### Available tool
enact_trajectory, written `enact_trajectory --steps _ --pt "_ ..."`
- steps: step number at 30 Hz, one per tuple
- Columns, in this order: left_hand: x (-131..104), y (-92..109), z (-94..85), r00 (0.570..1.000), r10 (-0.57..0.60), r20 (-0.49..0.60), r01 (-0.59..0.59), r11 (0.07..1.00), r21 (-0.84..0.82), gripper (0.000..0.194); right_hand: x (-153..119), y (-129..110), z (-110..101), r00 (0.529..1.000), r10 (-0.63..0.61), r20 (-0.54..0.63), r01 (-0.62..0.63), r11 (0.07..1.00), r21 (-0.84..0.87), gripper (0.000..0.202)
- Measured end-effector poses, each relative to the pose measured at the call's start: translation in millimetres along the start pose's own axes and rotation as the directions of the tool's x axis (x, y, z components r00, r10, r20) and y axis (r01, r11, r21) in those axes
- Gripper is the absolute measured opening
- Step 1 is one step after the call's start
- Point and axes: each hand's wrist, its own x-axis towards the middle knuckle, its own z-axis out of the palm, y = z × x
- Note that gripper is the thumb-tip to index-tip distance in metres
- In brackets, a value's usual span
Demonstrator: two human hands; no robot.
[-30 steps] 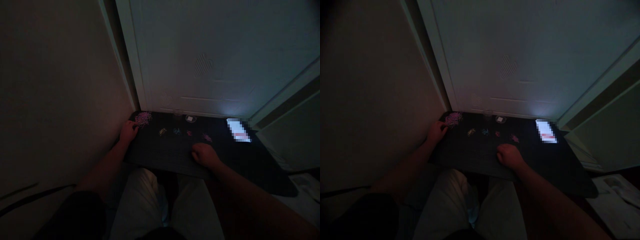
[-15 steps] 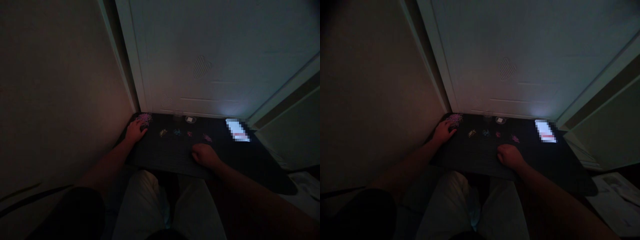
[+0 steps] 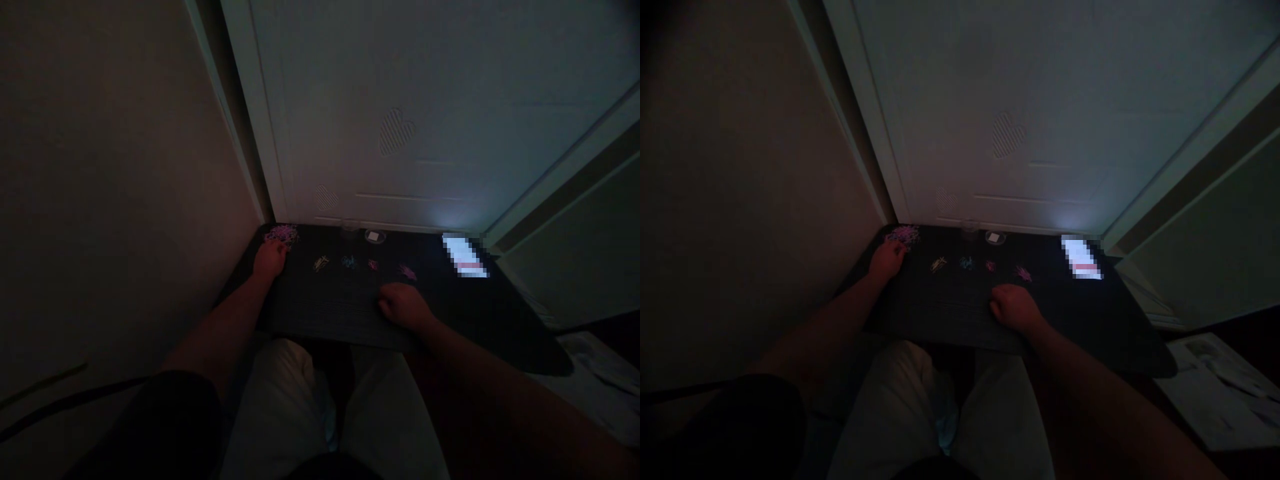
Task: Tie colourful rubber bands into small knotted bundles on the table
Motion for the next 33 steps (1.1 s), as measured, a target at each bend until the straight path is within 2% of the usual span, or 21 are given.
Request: enact_trajectory --steps 5,11,15,20,25,28,33 --pt "-8 1 -5.7 0.995 -0.088 0.055 0.086 0.996 0.037 0.032 0 0 0 0.999 0.032 -0.008 -0.032 0.999 -0.006 0.016" --pt "-21 2 -14.8 0.984 -0.104 0.144 0.085 0.987 0.134 0.038 0 -2 -3 0.999 0.048 -0.014 -0.048 0.999 0.003 0.017" --pt "-30 3 -22.2 0.981 -0.104 0.164 0.081 0.986 0.143 0.037 0 -3 -5 0.999 0.051 -0.019 -0.051 0.999 -0.003 0.018" --pt "-41 1 -27.9 0.992 -0.071 0.109 0.061 0.994 0.088 0.037 0 -4 -5 0.999 0.043 -0.023 -0.044 0.999 -0.013 0.018" --pt "-42 3 -30.6 0.99 0.141 0.023 -0.14 0.989 -0.047 0.029 0 -3 -3 0.998 0.047 -0.031 -0.047 0.999 -0.019 0.017" --pt "-43 4 -32.6 0.976 0.217 0.003 -0.216 0.972 -0.09 0.03 0 -2 -2 0.998 0.046 -0.036 -0.047 0.999 -0.021 0.017" --pt "-47 -1 -36.6 0.984 0.175 -0.037 -0.177 0.983 -0.043 0.048 -1 -1 -1 0.999 0.036 -0.038 -0.036 0.999 -0.008 0.018"
